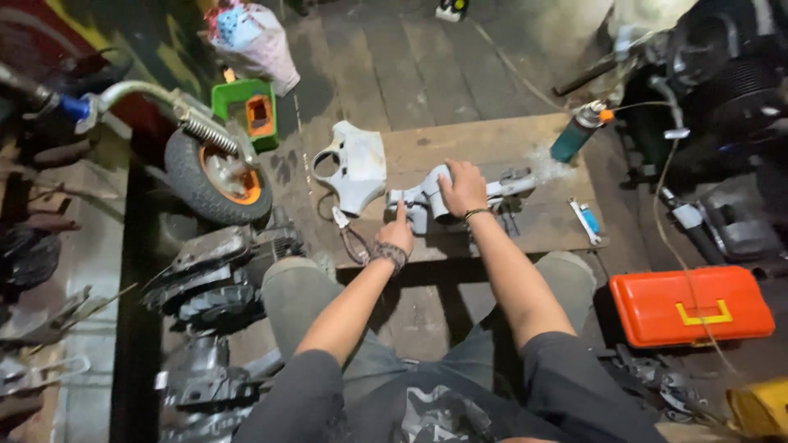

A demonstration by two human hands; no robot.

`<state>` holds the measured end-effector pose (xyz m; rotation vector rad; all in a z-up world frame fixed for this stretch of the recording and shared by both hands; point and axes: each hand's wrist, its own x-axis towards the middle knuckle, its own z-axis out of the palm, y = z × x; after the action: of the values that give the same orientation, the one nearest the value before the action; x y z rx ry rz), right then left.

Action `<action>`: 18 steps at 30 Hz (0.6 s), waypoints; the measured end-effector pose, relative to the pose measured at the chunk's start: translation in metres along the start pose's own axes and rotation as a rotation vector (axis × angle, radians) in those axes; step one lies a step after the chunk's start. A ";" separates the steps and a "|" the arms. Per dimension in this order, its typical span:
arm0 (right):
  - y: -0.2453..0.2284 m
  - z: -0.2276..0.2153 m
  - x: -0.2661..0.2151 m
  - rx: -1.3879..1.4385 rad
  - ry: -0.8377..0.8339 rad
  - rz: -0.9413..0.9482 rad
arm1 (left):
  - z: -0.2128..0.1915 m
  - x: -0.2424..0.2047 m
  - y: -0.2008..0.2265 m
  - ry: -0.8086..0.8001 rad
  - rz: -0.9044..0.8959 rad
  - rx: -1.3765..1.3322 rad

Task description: The person sits on the floor and assembles a mechanical component on a low wooden table. They align a white plastic cover with a metal frame and use a black marker to mark specific points on the assembly.

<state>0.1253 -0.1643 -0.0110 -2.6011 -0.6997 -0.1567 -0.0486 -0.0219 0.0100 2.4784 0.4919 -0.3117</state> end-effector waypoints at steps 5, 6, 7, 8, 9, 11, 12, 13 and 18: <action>0.003 -0.004 -0.003 0.009 -0.021 0.024 | -0.004 0.022 -0.007 0.007 -0.045 0.003; 0.000 0.000 -0.008 0.010 -0.041 0.031 | -0.006 0.025 -0.013 0.017 -0.090 0.025; -0.001 -0.001 0.001 0.011 -0.030 0.027 | -0.004 0.042 -0.022 0.026 -0.085 0.027; 0.001 0.001 -0.002 0.012 -0.025 0.030 | 0.006 0.051 -0.033 0.042 -0.103 0.021; 0.002 0.003 -0.005 0.012 -0.020 0.033 | 0.016 0.060 -0.045 0.058 -0.121 0.015; 0.001 0.004 -0.006 0.010 -0.037 0.036 | 0.002 0.030 -0.033 0.029 -0.163 -0.018; 0.001 0.002 -0.002 0.003 -0.029 0.037 | -0.008 0.020 -0.025 0.017 -0.187 -0.050; 0.000 0.001 -0.002 0.007 -0.036 0.037 | -0.011 0.013 -0.018 0.014 -0.194 -0.048; -0.003 -0.004 -0.008 0.020 -0.028 0.039 | -0.011 -0.002 0.007 -0.008 -0.041 0.074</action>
<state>0.1170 -0.1673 -0.0076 -2.6005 -0.6566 -0.1006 -0.0466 -0.0208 0.0234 2.5406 0.5370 -0.3625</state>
